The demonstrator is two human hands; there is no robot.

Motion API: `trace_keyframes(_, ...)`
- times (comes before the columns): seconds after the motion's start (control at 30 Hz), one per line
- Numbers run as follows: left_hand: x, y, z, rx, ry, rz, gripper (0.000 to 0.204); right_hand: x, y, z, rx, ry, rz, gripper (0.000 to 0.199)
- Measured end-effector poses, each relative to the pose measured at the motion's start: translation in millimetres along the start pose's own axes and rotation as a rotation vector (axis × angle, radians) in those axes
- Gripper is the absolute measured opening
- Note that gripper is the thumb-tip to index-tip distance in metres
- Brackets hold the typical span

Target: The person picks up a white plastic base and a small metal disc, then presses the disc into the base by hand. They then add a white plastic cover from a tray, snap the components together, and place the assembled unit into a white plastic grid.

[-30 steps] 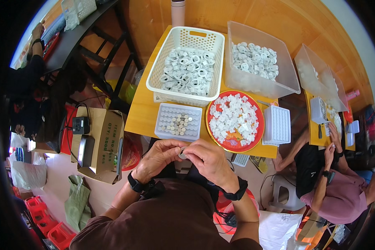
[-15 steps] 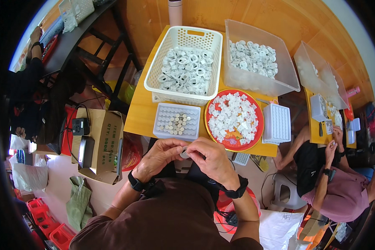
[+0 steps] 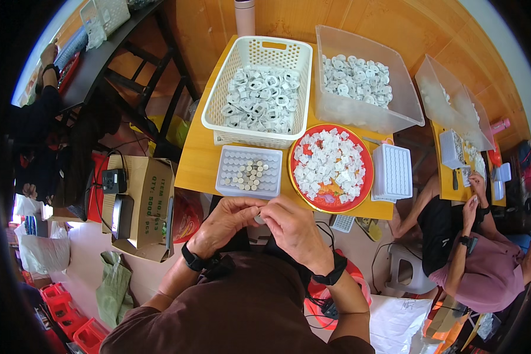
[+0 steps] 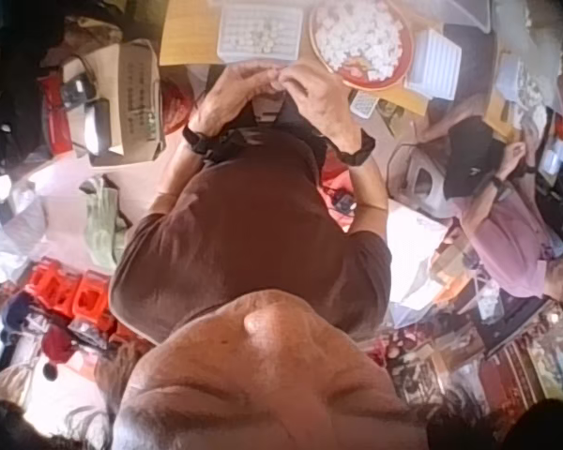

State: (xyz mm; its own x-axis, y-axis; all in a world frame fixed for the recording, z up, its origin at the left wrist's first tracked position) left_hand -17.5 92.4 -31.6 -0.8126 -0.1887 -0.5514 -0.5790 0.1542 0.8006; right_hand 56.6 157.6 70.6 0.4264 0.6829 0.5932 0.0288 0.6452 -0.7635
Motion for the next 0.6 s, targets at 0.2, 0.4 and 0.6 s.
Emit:
trace_keyframes(0.2, -11, 14, 3, -0.046, 0.022, 0.071, 0.022, 7, -5, 0, 0.044, 0.068, -0.137, 0.018)
trace_keyframes(0.4, -6, 14, 1, -0.046, 0.094, 0.002, 0.017, 13, 30, -16, -0.22, 0.288, 0.425, 0.019)
trace_keyframes(0.6, -9, 16, 3, -0.113, 0.131, 0.052, 0.017, -17, 53, -36, -0.442, 0.266, 0.661, 0.013)
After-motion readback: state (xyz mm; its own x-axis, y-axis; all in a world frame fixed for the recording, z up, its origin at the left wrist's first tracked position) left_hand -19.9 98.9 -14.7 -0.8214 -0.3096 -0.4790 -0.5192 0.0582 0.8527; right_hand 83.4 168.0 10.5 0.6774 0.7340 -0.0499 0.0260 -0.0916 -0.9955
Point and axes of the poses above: each hand's wrist, its own z-axis towards the middle knuckle, its own x-axis out of the back of the hand, y = z × x, the point moved 9 cm from there along z, towards the middle knuckle, and after that the axes turned 7 degrees about -y, right-handed, at the moved point
